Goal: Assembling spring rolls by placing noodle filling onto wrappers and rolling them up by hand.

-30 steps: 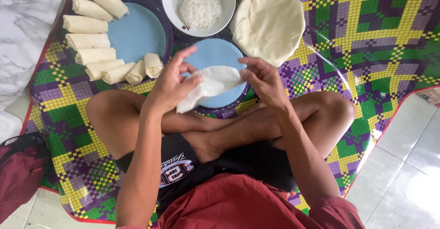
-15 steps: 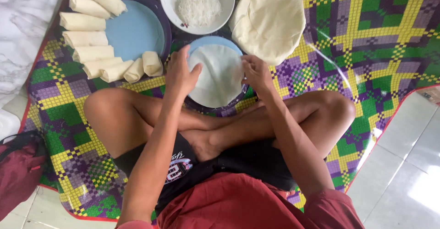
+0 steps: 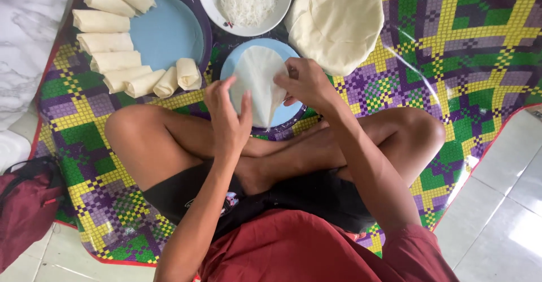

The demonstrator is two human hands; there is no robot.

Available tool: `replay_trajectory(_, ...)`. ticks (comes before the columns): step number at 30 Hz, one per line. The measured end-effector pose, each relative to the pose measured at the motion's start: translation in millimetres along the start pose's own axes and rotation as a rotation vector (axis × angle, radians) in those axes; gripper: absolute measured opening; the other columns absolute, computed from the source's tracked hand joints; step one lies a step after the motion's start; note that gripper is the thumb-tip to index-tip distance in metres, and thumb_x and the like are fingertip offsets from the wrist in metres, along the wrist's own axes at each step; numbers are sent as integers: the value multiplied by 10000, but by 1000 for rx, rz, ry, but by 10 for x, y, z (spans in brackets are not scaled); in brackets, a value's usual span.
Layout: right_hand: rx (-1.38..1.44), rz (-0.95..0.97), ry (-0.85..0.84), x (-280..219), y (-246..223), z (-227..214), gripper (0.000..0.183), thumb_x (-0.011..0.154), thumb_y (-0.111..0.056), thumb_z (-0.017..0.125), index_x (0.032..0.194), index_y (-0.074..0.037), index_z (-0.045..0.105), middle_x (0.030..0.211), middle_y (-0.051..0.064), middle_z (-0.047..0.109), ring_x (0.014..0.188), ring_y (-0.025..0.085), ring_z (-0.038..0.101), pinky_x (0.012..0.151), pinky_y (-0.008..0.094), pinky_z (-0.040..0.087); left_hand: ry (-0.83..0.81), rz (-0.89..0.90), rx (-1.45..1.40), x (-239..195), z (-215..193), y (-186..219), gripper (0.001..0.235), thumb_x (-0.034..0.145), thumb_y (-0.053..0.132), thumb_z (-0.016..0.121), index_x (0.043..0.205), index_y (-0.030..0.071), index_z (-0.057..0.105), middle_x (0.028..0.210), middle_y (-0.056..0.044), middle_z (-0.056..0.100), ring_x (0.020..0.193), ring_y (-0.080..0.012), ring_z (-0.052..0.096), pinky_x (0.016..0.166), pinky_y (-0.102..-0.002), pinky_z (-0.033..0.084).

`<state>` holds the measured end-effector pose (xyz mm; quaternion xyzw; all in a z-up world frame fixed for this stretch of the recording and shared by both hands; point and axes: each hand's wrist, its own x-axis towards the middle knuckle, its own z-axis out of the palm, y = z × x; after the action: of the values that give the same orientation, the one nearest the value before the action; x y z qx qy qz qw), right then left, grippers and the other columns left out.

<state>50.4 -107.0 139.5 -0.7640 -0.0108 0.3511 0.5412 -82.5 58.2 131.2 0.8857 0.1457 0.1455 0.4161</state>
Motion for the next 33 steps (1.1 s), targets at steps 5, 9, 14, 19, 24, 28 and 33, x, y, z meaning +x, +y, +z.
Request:
replay_trajectory(5,116,-33,-60,-204,-147,6,313,908,-153,621,1099,94,617,837,262,703,736,347,769,691,491,672,-133,156,-173,-86,171,61,552,948,353,775,1373,64,574,1201,-149,553,1106,-325,597,871,-463,560)
replay_trajectory(9,121,-47,-26,-229,-264,-32,353,914,-147,620,1186,74,578,922,239,717,738,326,769,633,429,691,-179,212,46,-47,501,-284,351,949,131,767,1280,81,665,1057,-110,631,969,-281,654,856,-421,580)
replay_trajectory(14,202,-161,67,-142,-493,-16,296,946,-146,629,1163,41,554,988,257,737,830,353,795,664,438,710,-74,394,77,419,117,0,333,937,49,786,1259,74,707,1043,-76,655,950,-259,632,842,-394,564)
replay_trajectory(19,262,-254,116,-438,-653,-64,268,957,-228,604,1137,-35,553,1021,146,721,926,271,776,678,338,706,90,600,40,507,-149,201,273,953,-116,726,1107,109,719,1019,-43,634,853,-283,570,796,-403,504)
replay_trajectory(24,135,-65,79,-387,123,45,402,974,-77,631,1286,126,477,1006,311,710,838,394,762,680,498,665,-252,422,267,51,204,-504,101,935,115,741,973,208,729,1063,18,581,1061,-238,573,920,-465,482)
replay_trajectory(28,-168,159,29,-286,565,-22,494,886,-131,680,1292,106,528,969,243,760,760,269,780,621,354,676,-584,220,307,-194,306,-761,287,891,212,771,1168,223,699,1141,12,533,1126,-267,516,959,-518,464)
replay_trajectory(33,-609,-398,481,156,1116,-50,260,888,-233,695,1068,-55,638,733,216,712,744,473,717,659,624,537,-229,158,399,-46,217,-568,295,1032,171,634,1305,59,610,1278,-129,455,1181,-343,495,934,-489,481)
